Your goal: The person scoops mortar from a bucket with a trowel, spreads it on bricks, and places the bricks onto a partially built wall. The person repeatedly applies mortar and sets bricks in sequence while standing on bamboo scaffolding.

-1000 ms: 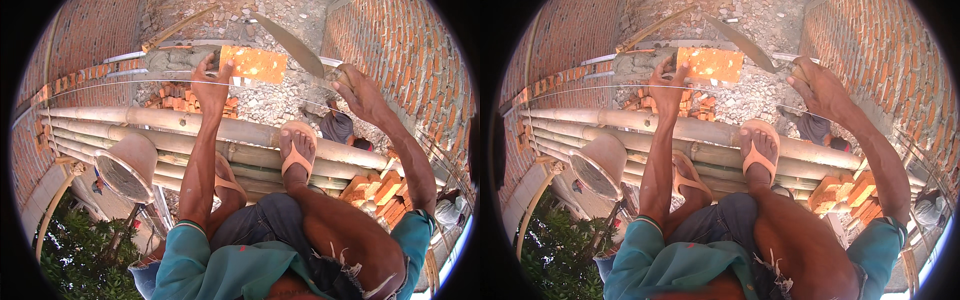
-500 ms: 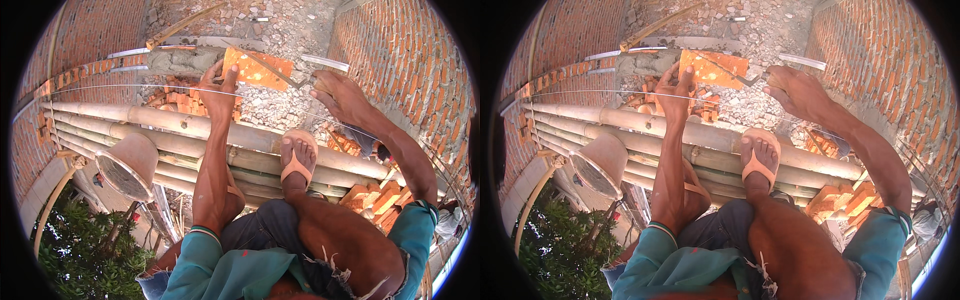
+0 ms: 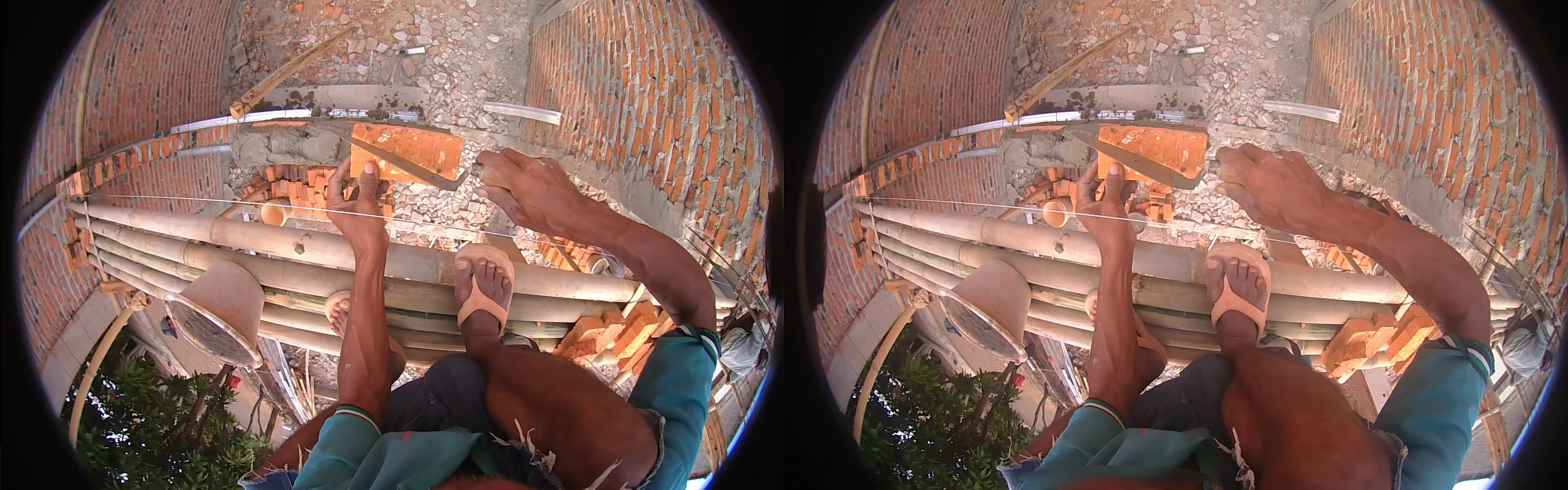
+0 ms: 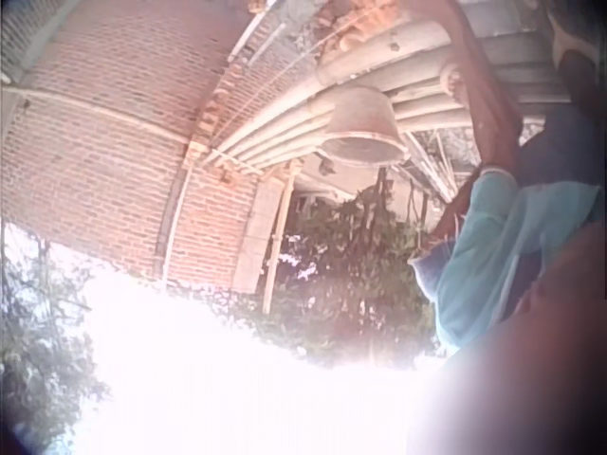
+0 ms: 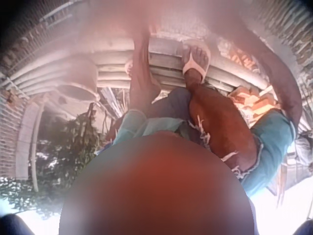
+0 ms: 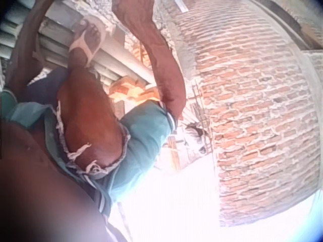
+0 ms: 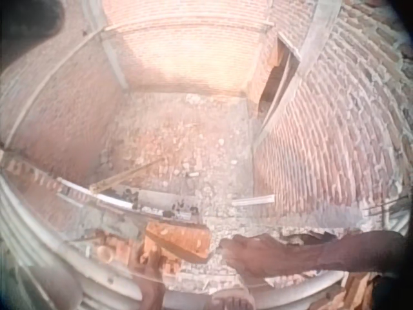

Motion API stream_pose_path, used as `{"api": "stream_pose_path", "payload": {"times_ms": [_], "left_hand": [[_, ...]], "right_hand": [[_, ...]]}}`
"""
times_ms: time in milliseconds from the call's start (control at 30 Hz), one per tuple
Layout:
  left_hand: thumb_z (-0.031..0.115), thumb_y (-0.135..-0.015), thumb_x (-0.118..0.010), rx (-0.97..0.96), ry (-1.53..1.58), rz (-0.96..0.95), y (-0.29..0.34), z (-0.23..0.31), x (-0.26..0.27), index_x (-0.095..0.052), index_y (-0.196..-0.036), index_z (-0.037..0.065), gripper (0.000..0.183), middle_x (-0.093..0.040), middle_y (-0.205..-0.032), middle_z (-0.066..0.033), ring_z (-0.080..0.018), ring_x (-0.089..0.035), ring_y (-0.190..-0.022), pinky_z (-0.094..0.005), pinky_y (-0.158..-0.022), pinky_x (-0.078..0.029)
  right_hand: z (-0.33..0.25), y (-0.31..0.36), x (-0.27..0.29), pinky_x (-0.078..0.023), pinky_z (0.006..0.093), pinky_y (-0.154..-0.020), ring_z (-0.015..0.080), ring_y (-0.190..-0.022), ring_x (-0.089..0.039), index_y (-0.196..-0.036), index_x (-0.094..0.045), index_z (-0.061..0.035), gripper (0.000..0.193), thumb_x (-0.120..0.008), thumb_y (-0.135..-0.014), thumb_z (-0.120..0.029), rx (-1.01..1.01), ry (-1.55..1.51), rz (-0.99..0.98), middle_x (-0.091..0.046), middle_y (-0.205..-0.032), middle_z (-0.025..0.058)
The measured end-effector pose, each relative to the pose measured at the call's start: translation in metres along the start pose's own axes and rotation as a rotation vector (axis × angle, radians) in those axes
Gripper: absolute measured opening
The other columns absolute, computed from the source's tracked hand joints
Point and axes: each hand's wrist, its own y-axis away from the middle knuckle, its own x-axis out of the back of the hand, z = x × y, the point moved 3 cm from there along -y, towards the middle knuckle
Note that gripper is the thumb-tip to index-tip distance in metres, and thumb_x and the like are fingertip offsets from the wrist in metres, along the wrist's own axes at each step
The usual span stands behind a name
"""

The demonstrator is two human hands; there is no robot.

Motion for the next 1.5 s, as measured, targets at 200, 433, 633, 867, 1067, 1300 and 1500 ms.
{"api": "stream_pose_path", "payload": {"times_ms": [200,433,633,867,1067,1300,1500], "left_hand": [[0.022,-0.096,-0.079,0.025,-0.004,-0.008,-0.001,-0.005,0.002,-0.061,-0.129,-0.007,0.047,-0.066,-0.116,-0.0142,-0.0198,-0.071,-0.091,-0.0324,-0.074,-0.065],[0.020,-0.094,-0.081,-0.011,0.039,0.012,0.001,-0.003,-0.002,-0.055,-0.133,-0.005,0.053,-0.064,-0.117,-0.0166,-0.0197,-0.070,-0.090,-0.0320,-0.071,-0.064],[0.019,-0.089,-0.085,0.141,0.069,0.163,0.031,-0.010,-0.019,-0.031,-0.141,-0.003,0.078,-0.043,-0.122,-0.0154,-0.0197,-0.061,-0.094,-0.0305,-0.065,-0.061],[0.007,-0.089,-0.081,0.184,0.316,0.207,0.042,-0.026,-0.045,-0.039,-0.128,-0.004,0.059,-0.048,-0.116,-0.0129,-0.0213,-0.067,-0.095,-0.0301,-0.067,-0.064],[0.008,-0.085,-0.084,0.124,0.303,0.273,0.038,-0.037,-0.048,-0.045,-0.124,-0.003,0.056,-0.055,-0.111,-0.0124,-0.0184,-0.063,-0.093,-0.0315,-0.074,-0.059],[0.003,-0.084,-0.083,0.072,0.314,0.295,0.035,-0.046,-0.053,-0.045,-0.124,-0.003,0.056,-0.054,-0.112,-0.0132,-0.0214,-0.068,-0.092,-0.0306,-0.069,-0.062],[0.007,-0.082,-0.085,0.135,0.331,0.297,0.037,-0.040,-0.050,-0.047,-0.126,-0.004,0.059,-0.056,-0.107,-0.0120,-0.0183,-0.059,-0.098,-0.0333,-0.079,-0.055]], "right_hand": [[0.000,-0.006,0.006,-0.053,0.0559,-0.081,0.0442,-0.093,-0.069,-0.136,-0.050,-0.0086,0.043,-0.060,-0.104,-0.035,-0.001,0.015,0.002,-0.067,-0.115,0.0204],[-0.002,-0.012,0.024,-0.053,0.0552,-0.077,0.0448,-0.091,-0.068,-0.130,-0.052,-0.0088,0.036,-0.062,-0.101,-0.029,0.012,0.104,-0.025,-0.067,-0.108,0.0197],[0.005,-0.027,0.077,-0.053,0.0549,-0.079,0.0454,-0.094,-0.068,-0.118,-0.056,-0.0024,0.025,-0.060,-0.098,-0.017,-0.027,0.339,0.124,-0.068,-0.100,0.0243],[-0.003,-0.065,0.080,-0.055,0.0539,-0.078,0.0432,-0.088,-0.072,-0.113,-0.063,0.0012,0.024,-0.057,-0.098,-0.018,0.053,0.736,-0.119,-0.071,-0.092,0.0242],[-0.036,-0.100,0.089,-0.055,0.0535,-0.084,0.0417,-0.095,-0.071,-0.112,-0.067,-0.0021,0.023,-0.062,-0.097,-0.019,0.061,0.876,-0.159,-0.072,-0.094,0.0240],[-0.036,-0.118,0.098,-0.053,0.0521,-0.082,0.0445,-0.093,-0.068,-0.119,-0.069,-0.0048,0.028,-0.067,-0.098,-0.024,0.146,0.736,-0.136,-0.073,-0.096,0.0223],[-0.049,-0.122,0.107,-0.053,0.0448,-0.083,0.0380,-0.088,-0.069,-0.121,-0.068,-0.0025,0.031,-0.064,-0.101,-0.025,-0.030,0.353,-0.145,-0.071,-0.092,0.0208]]}}
